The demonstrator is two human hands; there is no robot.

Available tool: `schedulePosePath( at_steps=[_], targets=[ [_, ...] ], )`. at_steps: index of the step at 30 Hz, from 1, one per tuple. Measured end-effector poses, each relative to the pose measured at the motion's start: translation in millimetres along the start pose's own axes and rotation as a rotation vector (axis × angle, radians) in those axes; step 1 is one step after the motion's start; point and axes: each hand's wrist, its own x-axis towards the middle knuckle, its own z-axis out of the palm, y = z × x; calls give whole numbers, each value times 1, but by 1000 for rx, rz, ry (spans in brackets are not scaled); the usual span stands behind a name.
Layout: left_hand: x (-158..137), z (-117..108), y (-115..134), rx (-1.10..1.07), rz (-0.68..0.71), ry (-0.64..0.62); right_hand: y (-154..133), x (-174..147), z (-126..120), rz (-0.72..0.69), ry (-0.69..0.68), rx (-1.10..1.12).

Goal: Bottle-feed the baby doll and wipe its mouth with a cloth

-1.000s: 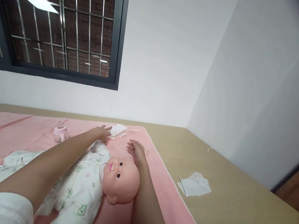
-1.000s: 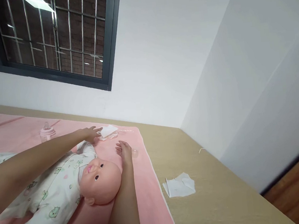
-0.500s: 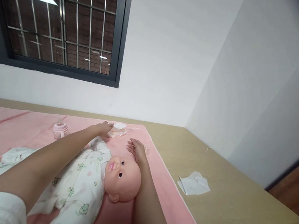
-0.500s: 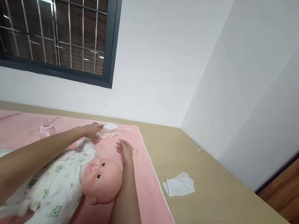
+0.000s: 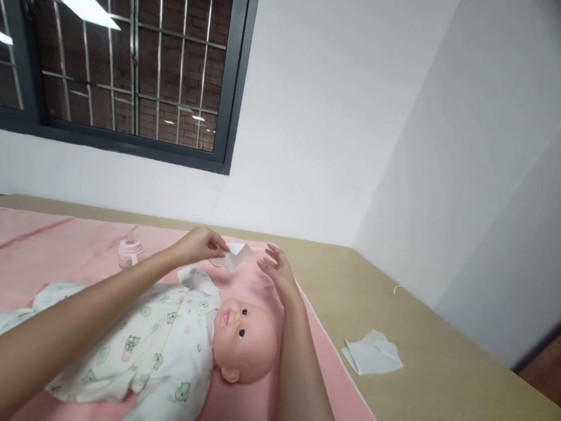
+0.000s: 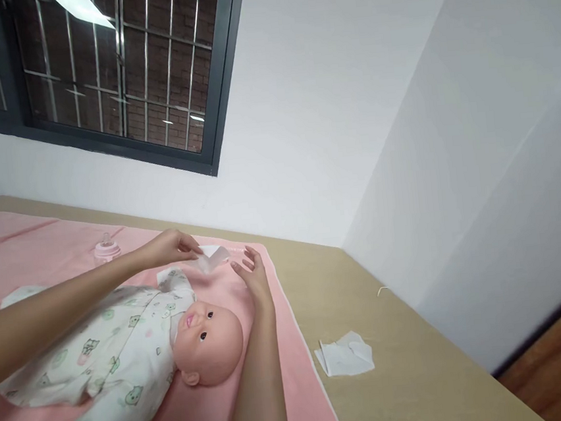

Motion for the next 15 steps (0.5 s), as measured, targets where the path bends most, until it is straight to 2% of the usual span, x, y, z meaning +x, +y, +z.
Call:
schedulePosePath(
  at_steps=[4, 7, 11, 15],
  targets=[
    [-37, -3, 18, -448, 42, 81, -58, -15, 10, -76, -259, -166],
    [-58, -5, 21, -653, 47, 157, -78, -25, 25, -117, -389, -256],
    [-70, -13, 13, -773, 22, 239, -89, -34, 45, -91, -465, -189],
    [-75, -28, 5, -831, 72, 207, -102, -46, 62, -82, -459, -180]
  ],
)
